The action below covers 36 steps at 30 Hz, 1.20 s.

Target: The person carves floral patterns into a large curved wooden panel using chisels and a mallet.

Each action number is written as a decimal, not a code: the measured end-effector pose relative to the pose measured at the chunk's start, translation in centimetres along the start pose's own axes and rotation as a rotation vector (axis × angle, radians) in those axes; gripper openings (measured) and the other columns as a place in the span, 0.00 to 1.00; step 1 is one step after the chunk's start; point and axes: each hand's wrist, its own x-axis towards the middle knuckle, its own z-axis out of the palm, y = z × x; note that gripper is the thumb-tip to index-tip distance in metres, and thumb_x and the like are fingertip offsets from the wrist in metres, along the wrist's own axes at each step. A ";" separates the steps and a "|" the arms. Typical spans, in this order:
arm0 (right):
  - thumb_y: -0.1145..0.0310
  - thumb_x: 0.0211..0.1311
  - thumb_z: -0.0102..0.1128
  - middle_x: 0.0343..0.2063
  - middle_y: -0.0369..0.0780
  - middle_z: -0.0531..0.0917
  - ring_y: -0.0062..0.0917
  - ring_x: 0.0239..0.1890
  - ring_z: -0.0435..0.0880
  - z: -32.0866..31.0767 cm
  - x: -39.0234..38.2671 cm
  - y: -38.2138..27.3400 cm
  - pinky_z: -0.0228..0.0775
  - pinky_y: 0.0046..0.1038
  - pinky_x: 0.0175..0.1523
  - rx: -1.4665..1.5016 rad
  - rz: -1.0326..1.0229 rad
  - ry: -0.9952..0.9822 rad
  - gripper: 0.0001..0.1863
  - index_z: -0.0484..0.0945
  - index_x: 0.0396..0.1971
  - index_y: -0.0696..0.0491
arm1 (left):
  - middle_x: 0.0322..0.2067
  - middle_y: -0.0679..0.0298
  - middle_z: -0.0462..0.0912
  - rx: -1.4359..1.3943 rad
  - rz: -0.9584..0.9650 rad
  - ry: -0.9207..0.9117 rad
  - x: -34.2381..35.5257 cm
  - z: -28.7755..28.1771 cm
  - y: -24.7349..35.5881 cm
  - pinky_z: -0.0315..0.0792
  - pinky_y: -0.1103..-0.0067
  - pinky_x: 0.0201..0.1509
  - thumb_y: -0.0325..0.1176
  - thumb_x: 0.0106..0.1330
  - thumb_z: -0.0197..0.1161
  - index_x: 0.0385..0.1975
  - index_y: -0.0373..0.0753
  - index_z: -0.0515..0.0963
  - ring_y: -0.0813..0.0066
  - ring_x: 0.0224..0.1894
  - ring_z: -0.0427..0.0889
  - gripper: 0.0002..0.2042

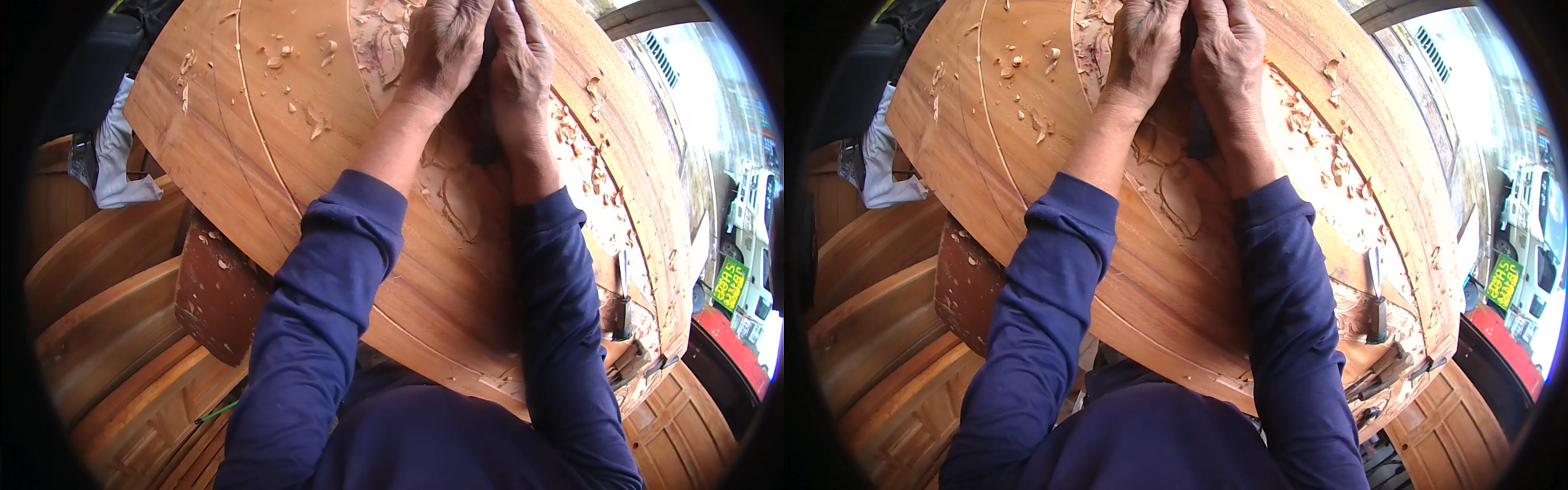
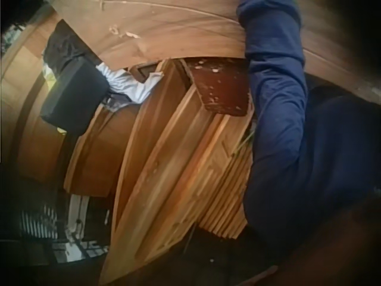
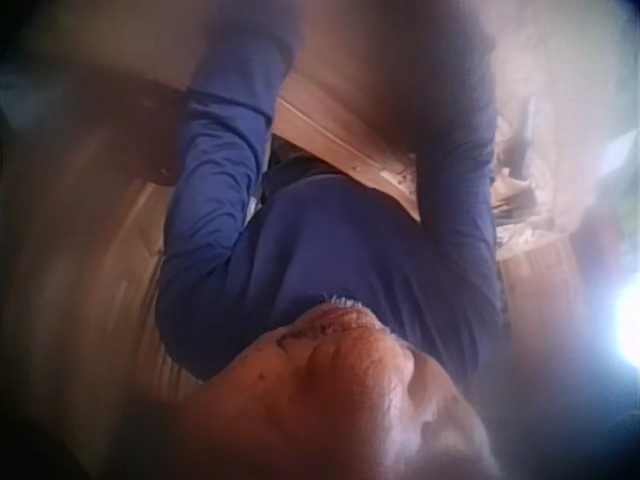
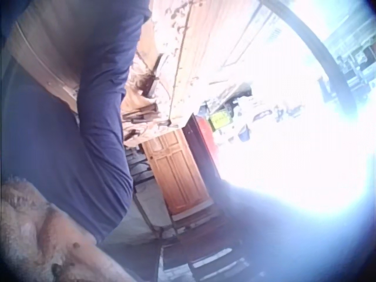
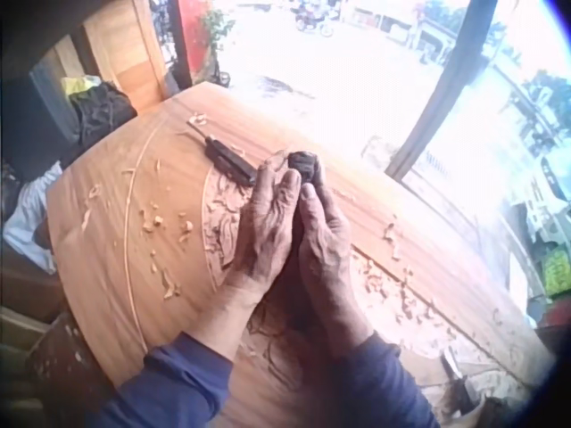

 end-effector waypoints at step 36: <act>0.70 0.83 0.49 0.74 0.46 0.69 0.31 0.75 0.69 0.0 -1.4 -0.9 0.59 0.30 0.78 0.077 0.060 -0.183 0.28 0.61 0.77 0.63 | 0.40 0.50 0.86 0.075 0.072 0.230 -1.1 0.0 0.5 0.79 0.70 0.47 0.42 0.80 0.57 0.52 0.36 0.74 0.62 0.44 0.87 0.15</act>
